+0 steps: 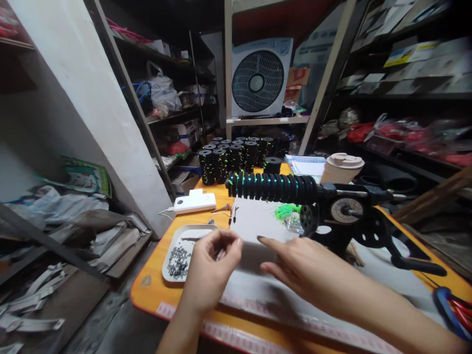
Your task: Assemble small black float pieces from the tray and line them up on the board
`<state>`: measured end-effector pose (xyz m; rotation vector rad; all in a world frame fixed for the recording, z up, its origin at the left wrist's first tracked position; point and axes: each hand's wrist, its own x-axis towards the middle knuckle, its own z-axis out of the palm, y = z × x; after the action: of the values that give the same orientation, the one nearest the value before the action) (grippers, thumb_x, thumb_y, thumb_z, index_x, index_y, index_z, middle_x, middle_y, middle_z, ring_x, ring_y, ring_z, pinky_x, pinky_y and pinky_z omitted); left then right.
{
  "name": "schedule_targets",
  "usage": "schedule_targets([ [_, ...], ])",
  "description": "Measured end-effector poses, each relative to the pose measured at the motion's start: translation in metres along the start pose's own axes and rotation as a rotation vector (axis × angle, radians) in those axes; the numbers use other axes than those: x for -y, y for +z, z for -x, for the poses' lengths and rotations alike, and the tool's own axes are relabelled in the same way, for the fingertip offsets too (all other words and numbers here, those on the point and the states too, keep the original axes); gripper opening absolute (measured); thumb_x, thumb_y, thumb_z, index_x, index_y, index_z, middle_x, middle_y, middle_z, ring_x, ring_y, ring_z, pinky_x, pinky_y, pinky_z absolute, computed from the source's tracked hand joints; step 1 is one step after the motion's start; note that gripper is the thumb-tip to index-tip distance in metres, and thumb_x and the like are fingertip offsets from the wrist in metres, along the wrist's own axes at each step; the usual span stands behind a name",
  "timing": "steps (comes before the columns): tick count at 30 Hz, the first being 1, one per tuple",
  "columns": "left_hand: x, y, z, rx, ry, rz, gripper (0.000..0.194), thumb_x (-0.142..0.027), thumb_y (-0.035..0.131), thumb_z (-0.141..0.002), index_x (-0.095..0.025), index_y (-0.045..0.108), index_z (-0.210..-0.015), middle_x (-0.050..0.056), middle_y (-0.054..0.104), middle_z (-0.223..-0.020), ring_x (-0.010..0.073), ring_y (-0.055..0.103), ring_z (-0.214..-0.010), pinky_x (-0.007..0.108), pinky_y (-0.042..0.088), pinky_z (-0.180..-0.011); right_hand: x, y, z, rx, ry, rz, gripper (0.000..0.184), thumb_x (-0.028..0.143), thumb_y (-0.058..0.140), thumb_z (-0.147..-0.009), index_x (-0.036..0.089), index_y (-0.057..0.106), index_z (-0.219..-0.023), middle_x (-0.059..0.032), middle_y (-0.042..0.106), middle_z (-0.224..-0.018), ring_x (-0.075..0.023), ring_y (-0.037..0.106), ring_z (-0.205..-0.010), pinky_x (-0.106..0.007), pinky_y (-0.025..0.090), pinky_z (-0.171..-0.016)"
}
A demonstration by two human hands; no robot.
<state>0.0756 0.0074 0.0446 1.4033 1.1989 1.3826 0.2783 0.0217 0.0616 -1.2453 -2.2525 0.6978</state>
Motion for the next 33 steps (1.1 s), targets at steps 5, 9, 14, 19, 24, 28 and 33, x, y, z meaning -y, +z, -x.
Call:
schedule_targets([
  [5,0.006,-0.028,0.05,0.02,-0.212,0.125,0.025,-0.039,0.072,-0.081,-0.018,0.062,-0.073,-0.002,0.052,-0.067,0.0136,0.046,-0.065,0.023,0.037,-0.061,0.027,-0.018,0.021,-0.164,-0.433,0.429,0.029,0.022,0.047,-0.101,0.016,0.069,-0.082,-0.0022,0.062,-0.058,-0.0152,0.054,-0.043,-0.031,0.027,-0.044],
  [9,0.016,-0.042,0.071,0.101,-0.294,0.196,0.029,-0.042,0.072,-0.083,-0.018,0.061,-0.072,0.0,0.051,-0.07,0.0143,0.043,-0.068,0.025,0.037,-0.064,0.043,0.002,0.0,-0.251,-0.79,0.388,0.028,0.014,0.041,-0.103,0.01,0.067,-0.114,-0.0105,0.072,-0.092,-0.0213,0.067,-0.088,-0.031,0.053,-0.074],
  [14,0.026,-0.053,0.076,0.15,-0.367,0.352,0.028,-0.04,0.071,-0.084,-0.017,0.059,-0.073,-0.001,0.05,-0.068,0.0121,0.039,-0.063,0.024,0.034,-0.059,0.036,0.038,-0.026,-0.111,-0.984,0.268,0.039,0.017,0.031,-0.106,0.009,0.069,-0.1,-0.0099,0.072,-0.096,-0.022,0.063,-0.101,-0.038,0.045,-0.104],
  [19,0.026,-0.078,0.063,0.204,-0.378,0.363,0.026,-0.038,0.071,-0.083,-0.017,0.06,-0.072,0.0,0.055,-0.065,0.0108,0.04,-0.058,0.022,0.032,-0.054,0.026,0.042,-0.029,-0.101,-0.941,0.277,0.031,0.01,0.039,-0.101,0.01,0.068,-0.088,-0.0053,0.058,-0.07,-0.0178,0.046,-0.063,-0.033,0.04,-0.06],
  [24,0.02,-0.107,0.017,0.043,-0.183,-0.313,0.018,-0.037,0.067,-0.082,-0.019,0.07,-0.08,0.004,0.066,-0.073,0.0177,0.056,-0.065,0.027,0.042,-0.062,0.021,0.041,-0.027,-0.031,-0.898,0.3,0.018,0.012,0.048,-0.097,0.012,0.065,-0.09,-0.003,0.054,-0.07,-0.0169,0.04,-0.062,-0.033,0.027,-0.057],
  [28,0.031,-0.105,-0.032,0.016,-0.094,-0.526,0.013,-0.028,0.071,-0.076,-0.02,0.078,-0.084,0.002,0.064,-0.068,0.02,0.054,-0.064,0.03,0.039,-0.063,0.018,0.044,-0.027,-0.027,-0.875,0.285,0.016,0.008,0.048,-0.095,0.013,0.063,-0.091,-0.0024,0.053,-0.072,-0.0165,0.04,-0.063,-0.031,0.025,-0.056],
  [33,0.049,-0.093,-0.061,0.073,0.001,-0.63,0.014,-0.01,0.075,-0.063,-0.024,0.077,-0.065,0.002,0.063,-0.066,0.0215,0.055,-0.068,0.032,0.039,-0.072,0.018,0.049,-0.024,-0.057,-0.798,0.206,0.016,0.008,0.052,-0.093,0.013,0.066,-0.087,-0.0005,0.049,-0.068,-0.0154,0.034,-0.059,-0.031,0.024,-0.054],
])
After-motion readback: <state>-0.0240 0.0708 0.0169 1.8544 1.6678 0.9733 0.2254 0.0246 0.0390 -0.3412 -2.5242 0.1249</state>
